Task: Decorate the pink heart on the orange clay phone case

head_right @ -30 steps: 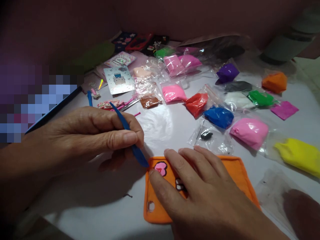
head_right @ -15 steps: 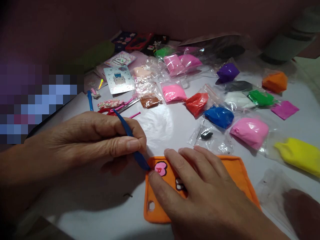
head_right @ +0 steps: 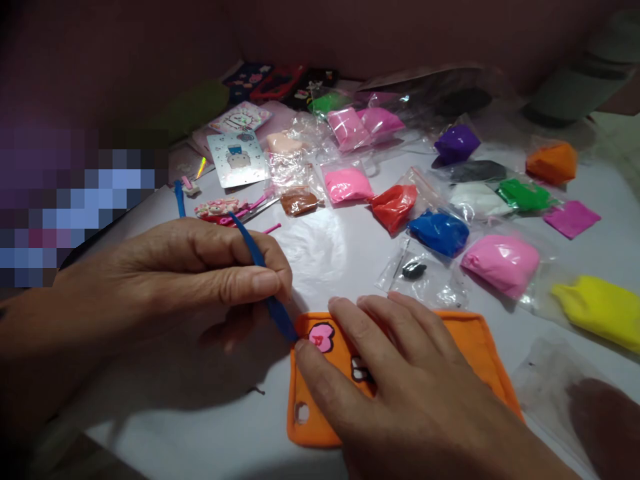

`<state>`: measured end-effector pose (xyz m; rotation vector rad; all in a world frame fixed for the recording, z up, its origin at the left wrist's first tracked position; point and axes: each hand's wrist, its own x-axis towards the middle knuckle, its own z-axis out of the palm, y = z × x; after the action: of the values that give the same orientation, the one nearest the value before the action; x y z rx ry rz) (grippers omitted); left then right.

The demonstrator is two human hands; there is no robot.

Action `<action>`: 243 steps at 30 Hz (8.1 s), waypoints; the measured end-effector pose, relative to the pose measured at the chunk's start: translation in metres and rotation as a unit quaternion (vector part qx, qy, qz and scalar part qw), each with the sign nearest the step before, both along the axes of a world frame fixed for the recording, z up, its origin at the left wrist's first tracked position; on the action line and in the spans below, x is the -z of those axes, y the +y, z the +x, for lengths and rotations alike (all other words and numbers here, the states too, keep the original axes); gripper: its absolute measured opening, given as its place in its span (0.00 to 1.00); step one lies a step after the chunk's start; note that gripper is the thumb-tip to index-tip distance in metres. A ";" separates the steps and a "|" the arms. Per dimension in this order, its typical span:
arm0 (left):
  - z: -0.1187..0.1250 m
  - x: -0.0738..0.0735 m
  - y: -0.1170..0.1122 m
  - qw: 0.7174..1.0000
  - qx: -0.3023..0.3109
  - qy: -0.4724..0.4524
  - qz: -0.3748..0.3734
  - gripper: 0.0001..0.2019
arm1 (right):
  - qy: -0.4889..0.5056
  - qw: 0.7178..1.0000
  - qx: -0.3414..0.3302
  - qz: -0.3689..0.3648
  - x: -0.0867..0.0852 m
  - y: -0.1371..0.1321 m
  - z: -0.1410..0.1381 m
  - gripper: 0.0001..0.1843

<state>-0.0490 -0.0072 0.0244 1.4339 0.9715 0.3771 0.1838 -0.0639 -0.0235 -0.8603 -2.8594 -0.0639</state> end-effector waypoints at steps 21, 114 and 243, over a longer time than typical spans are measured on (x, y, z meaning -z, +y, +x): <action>0.001 0.003 0.000 0.999 -0.027 -0.014 -0.030 0.11 | -0.002 1.000 0.015 0.013 0.000 0.000 0.005 0.30; -0.031 0.015 -0.065 0.902 -0.027 0.188 0.387 0.06 | 0.062 0.997 0.048 -0.003 -0.007 -0.004 -0.004 0.36; -0.013 0.012 -0.054 0.935 -0.062 0.103 0.335 0.07 | 0.029 0.987 0.123 -0.097 -0.016 0.004 -0.006 0.43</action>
<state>-0.0623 -0.0614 0.0127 2.0640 1.1677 0.7086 0.1783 -0.0598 -0.0071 -1.2284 -2.7216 0.2107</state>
